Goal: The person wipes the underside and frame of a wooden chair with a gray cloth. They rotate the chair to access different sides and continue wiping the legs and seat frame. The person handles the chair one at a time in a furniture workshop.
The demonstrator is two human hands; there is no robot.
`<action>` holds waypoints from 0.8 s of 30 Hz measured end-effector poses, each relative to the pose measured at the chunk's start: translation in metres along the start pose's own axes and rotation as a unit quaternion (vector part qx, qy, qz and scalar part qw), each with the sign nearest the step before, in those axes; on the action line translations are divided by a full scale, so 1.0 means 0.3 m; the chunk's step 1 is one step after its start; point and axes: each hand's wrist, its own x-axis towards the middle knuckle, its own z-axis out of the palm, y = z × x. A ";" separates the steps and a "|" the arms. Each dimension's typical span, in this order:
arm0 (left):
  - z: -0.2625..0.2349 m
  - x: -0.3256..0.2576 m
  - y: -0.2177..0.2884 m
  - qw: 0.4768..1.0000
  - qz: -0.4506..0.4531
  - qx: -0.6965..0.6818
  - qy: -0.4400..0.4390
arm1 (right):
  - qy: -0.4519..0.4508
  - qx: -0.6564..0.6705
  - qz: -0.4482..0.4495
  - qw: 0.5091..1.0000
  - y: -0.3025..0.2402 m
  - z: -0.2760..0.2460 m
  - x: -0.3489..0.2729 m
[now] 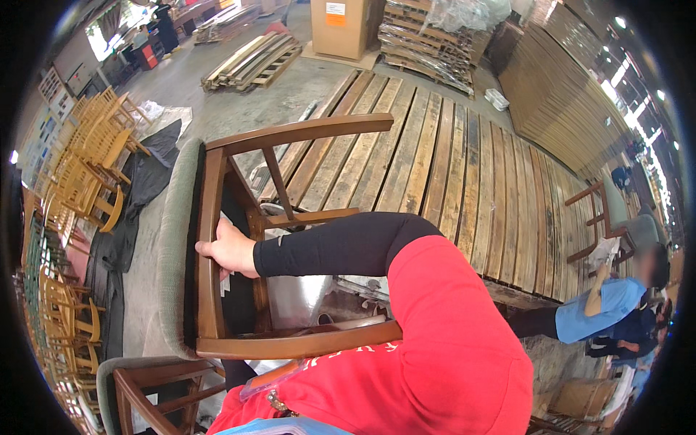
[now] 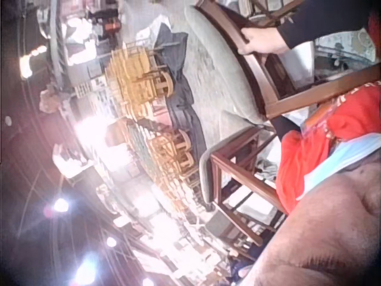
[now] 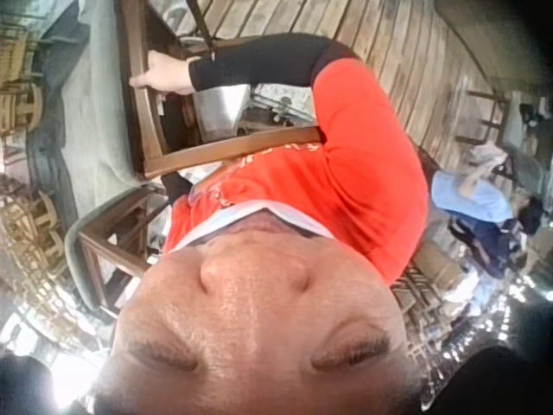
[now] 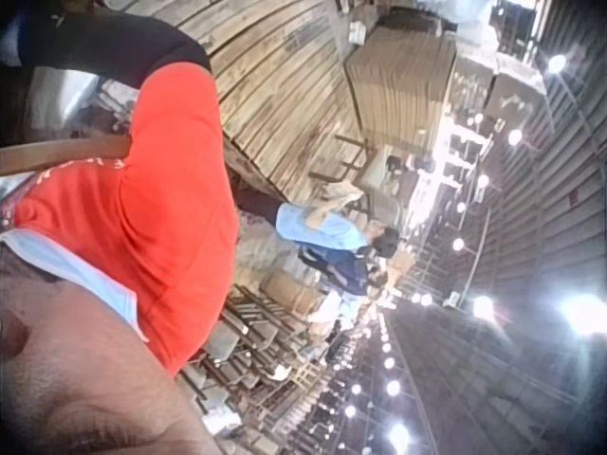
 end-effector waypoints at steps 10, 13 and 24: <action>0.047 -0.133 -0.101 0.999 0.016 -0.007 -0.037 | -0.023 -0.053 0.017 0.998 -0.187 -0.364 -0.105; 0.160 -0.176 -0.096 0.996 0.007 -0.092 -0.003 | -0.023 0.006 -0.007 1.000 -0.308 -0.544 -0.189; 1.191 -0.343 -0.157 0.927 0.100 -0.006 -0.361 | 0.181 0.044 -0.227 0.956 -0.631 -1.453 -0.645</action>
